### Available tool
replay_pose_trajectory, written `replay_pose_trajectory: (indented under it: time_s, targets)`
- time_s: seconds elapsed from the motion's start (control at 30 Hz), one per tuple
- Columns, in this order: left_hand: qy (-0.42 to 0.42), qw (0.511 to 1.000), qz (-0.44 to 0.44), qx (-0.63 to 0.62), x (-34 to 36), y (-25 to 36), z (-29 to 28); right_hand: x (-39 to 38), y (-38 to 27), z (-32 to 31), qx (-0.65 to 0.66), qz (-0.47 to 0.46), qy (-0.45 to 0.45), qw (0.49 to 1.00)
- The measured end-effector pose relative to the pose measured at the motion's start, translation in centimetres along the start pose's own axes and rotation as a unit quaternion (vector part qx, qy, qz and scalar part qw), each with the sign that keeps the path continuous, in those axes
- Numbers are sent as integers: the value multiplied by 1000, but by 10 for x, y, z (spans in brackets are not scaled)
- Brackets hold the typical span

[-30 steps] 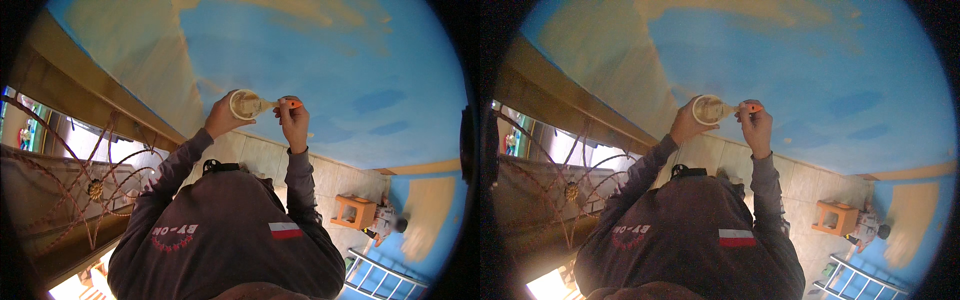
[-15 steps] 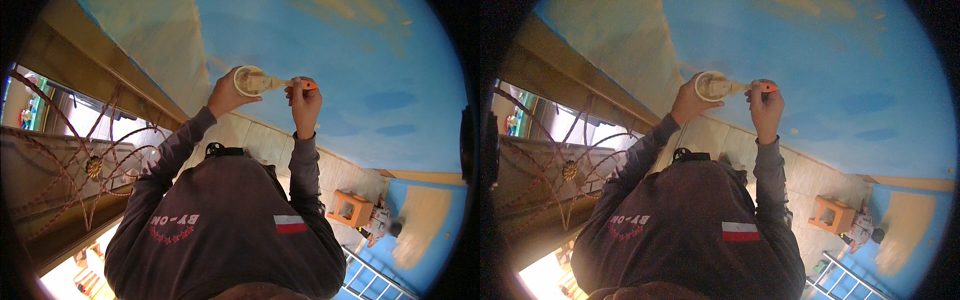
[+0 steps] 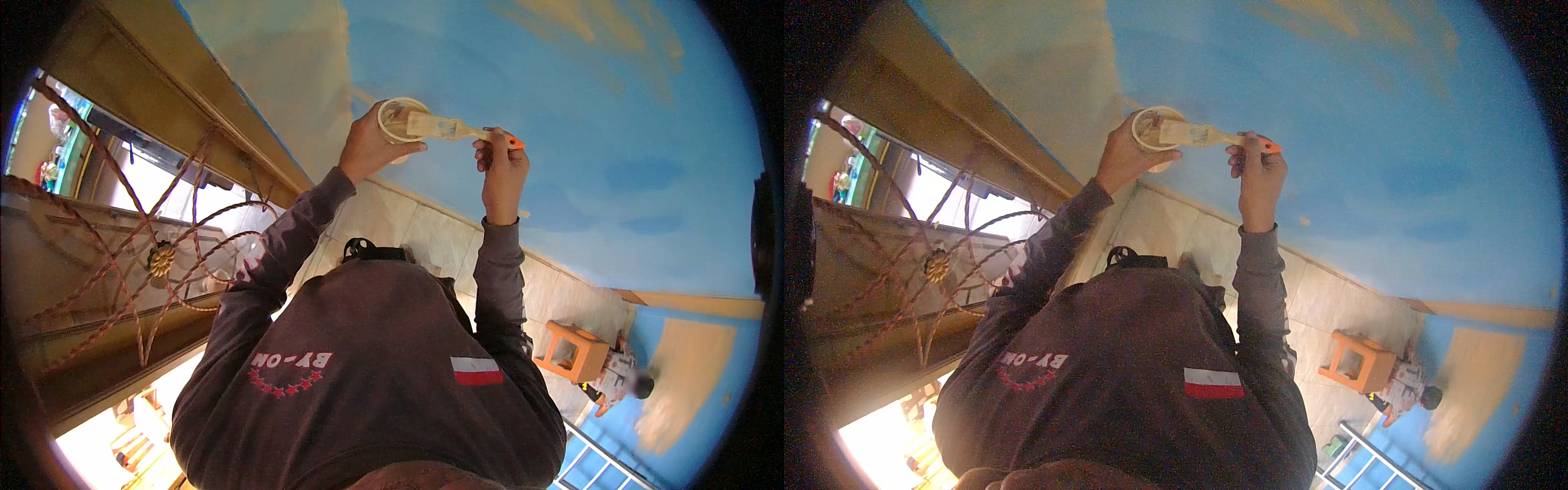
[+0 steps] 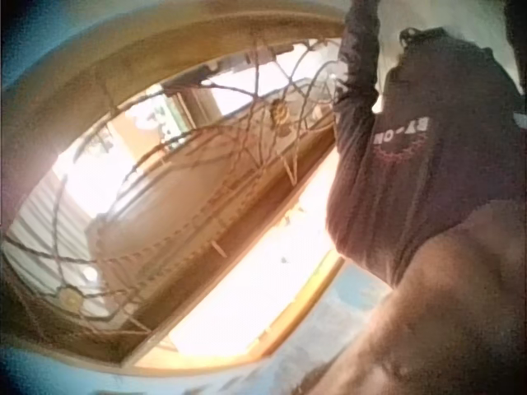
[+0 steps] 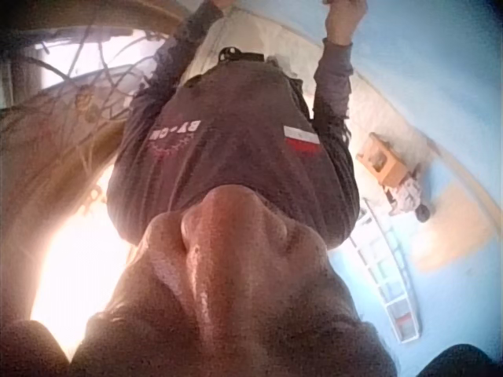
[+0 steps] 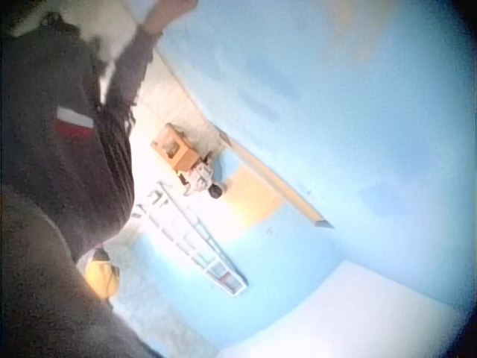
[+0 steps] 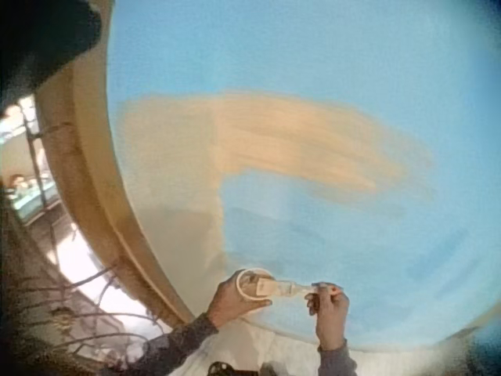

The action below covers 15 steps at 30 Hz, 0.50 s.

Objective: The person paints a light blue ceiling with beige paint using a brush and a small container. They repeatedly dip the brush into the container and apply paint in broad strokes across the ceiling surface.

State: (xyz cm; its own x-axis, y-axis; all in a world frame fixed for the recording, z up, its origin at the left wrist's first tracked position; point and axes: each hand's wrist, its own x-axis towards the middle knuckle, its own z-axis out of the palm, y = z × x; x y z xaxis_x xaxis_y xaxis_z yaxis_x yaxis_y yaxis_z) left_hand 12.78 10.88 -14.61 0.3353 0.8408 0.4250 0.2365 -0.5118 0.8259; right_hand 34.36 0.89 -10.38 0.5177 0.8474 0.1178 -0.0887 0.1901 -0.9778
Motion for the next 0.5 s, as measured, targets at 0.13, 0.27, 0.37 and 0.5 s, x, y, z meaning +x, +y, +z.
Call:
replay_pose_trajectory:
  time_s: [0.13,0.27,0.37,0.5]
  targets:
    - [48,999,3,25,20,-4,-13,18,1,20,34,-29,-6,999]
    - [85,995,20,38,52,-14,-28,52,-4,55,69,-48,-40,996]
    - [107,994,8,26,77,-10,-40,75,-9,80,81,-45,-44,995]
    - [141,990,0,18,103,-5,-53,100,-14,111,86,-82,-76,990]
